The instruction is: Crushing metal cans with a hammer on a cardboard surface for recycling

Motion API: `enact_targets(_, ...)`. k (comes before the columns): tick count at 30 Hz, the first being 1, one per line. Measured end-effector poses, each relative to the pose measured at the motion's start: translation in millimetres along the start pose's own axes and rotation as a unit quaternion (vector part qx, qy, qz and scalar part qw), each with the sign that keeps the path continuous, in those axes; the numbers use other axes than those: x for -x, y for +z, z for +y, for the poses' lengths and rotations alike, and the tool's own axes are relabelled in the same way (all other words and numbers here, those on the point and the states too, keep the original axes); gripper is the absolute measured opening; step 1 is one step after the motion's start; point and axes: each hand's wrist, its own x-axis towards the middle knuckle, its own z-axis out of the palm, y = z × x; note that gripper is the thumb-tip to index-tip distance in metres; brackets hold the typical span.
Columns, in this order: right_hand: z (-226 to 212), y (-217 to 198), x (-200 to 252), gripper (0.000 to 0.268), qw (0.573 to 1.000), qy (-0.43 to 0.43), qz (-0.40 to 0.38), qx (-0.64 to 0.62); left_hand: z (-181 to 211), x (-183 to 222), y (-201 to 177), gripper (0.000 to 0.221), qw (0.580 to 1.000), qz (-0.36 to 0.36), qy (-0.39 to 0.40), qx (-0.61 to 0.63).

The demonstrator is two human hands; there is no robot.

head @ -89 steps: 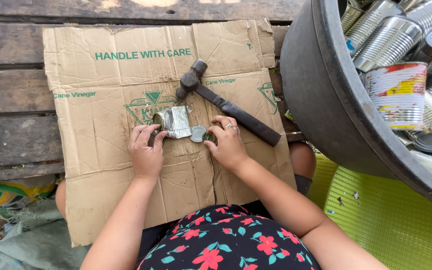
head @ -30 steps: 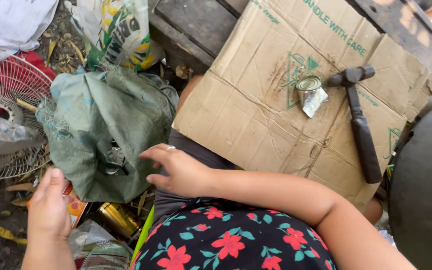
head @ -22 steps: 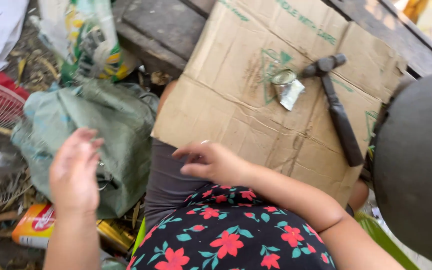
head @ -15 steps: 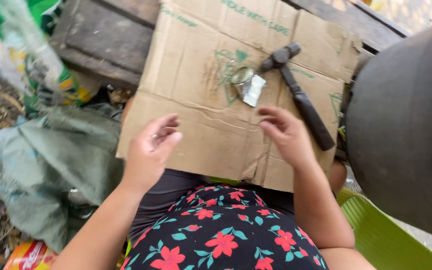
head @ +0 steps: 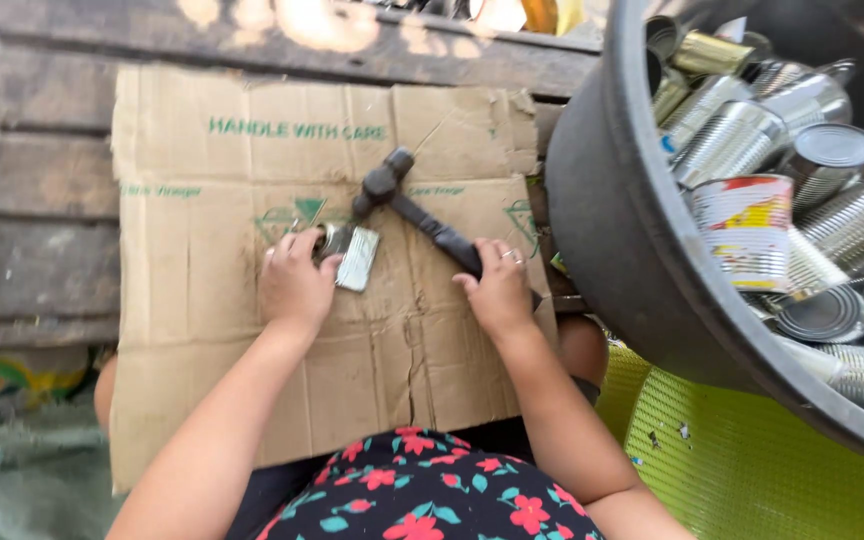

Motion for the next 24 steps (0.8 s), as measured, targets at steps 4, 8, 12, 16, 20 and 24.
enact_targets(4, 5, 4, -3, 0.059, 1.000, 0.018, 0.001, -0.021, -18, -30, 16, 0.035, 0.997, -0.031, 0.065, -0.041)
enact_targets(8, 5, 10, 4, 0.056, 1.000, -0.006, 0.022, -0.019, -4, -34, -2, 0.030, 0.985, 0.118, 0.127, -0.004)
enact_targets(12, 6, 15, 1, 0.057, 0.999, -0.019, 0.045, 0.003, 16, -6, -19, 0.046, 0.993, 0.097, -0.037, 0.049)
enact_targets(16, 7, 17, -4, 0.057, 0.998, -0.033, 0.048, 0.013, 26, 12, -5, 0.106, 0.996, 0.063, -0.057, -0.026)
enact_targets(20, 3, 21, -9, 0.057, 0.997, -0.031, 0.011, 0.068, 1, 12, 17, 0.110, 0.995, -0.007, -0.057, -0.080)
enact_targets(24, -3, 5, -8, 0.051, 0.996, -0.027, -0.063, 0.061, -8, -1, 6, 0.102, 0.994, -0.078, -0.030, -0.067)
